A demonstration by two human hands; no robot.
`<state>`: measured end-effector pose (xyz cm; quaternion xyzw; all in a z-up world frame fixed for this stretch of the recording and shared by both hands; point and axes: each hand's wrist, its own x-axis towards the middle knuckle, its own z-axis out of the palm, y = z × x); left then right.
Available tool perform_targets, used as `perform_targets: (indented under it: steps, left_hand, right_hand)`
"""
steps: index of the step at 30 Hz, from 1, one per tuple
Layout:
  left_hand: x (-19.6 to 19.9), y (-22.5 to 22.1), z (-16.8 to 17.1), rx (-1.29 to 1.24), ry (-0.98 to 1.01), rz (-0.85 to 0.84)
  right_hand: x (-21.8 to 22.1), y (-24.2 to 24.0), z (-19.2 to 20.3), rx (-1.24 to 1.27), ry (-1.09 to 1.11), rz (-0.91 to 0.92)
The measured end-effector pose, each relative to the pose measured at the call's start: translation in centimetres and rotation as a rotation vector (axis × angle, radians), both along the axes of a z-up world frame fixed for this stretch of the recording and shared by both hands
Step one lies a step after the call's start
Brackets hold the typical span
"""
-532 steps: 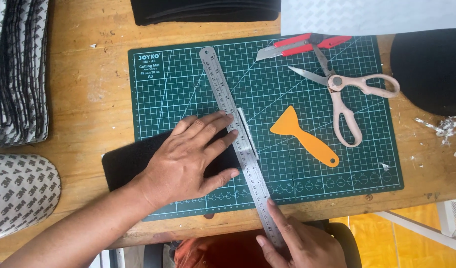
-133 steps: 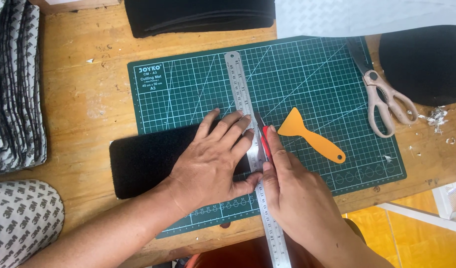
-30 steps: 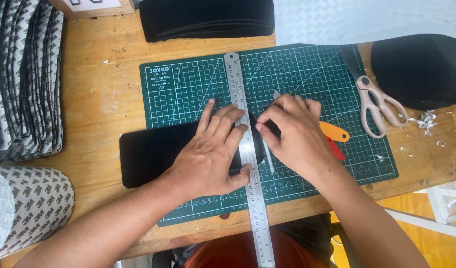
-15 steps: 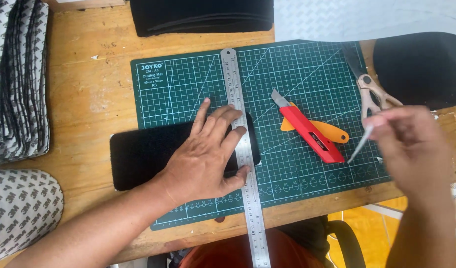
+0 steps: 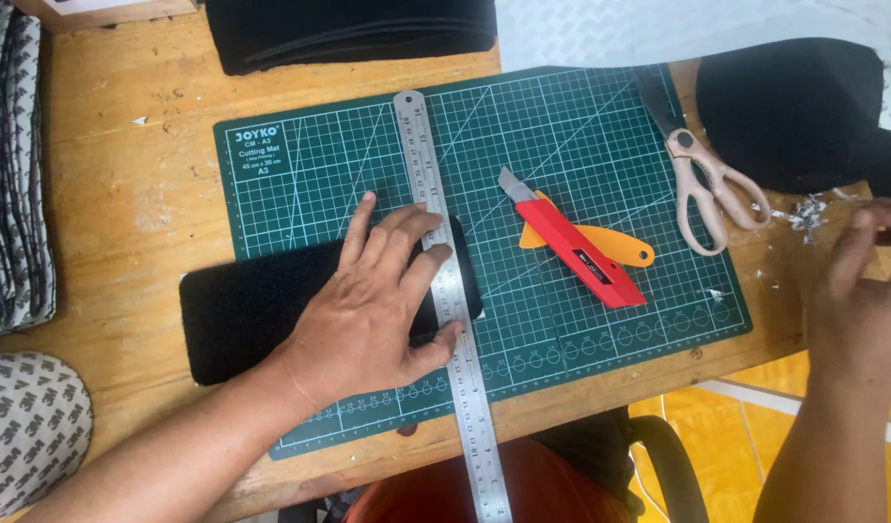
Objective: Applying double-sided adhesive tape to a material strip, smoothing it with a scraper, and cutting it to size using a ruler and utility knife
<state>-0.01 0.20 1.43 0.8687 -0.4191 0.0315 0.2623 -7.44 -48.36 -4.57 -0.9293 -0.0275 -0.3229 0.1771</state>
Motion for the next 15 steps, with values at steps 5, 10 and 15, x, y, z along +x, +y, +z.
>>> perform_targets:
  steps: [5,10,15]
  left_hand:
    - [0.0,-0.1,0.0,0.000,-0.004,0.005]
    - [0.1,0.0,0.0,0.003,-0.010,0.002]
    - [0.1,0.0,-0.2,0.019,-0.020,-0.001]
  right_hand:
    - [-0.6,2.5,0.9,-0.326,0.022,-0.036]
    - [-0.3,4.0,2.1,-0.167,0.172,-0.126]
    - [-0.3,3.2,1.9,-0.137,0.287,-0.211]
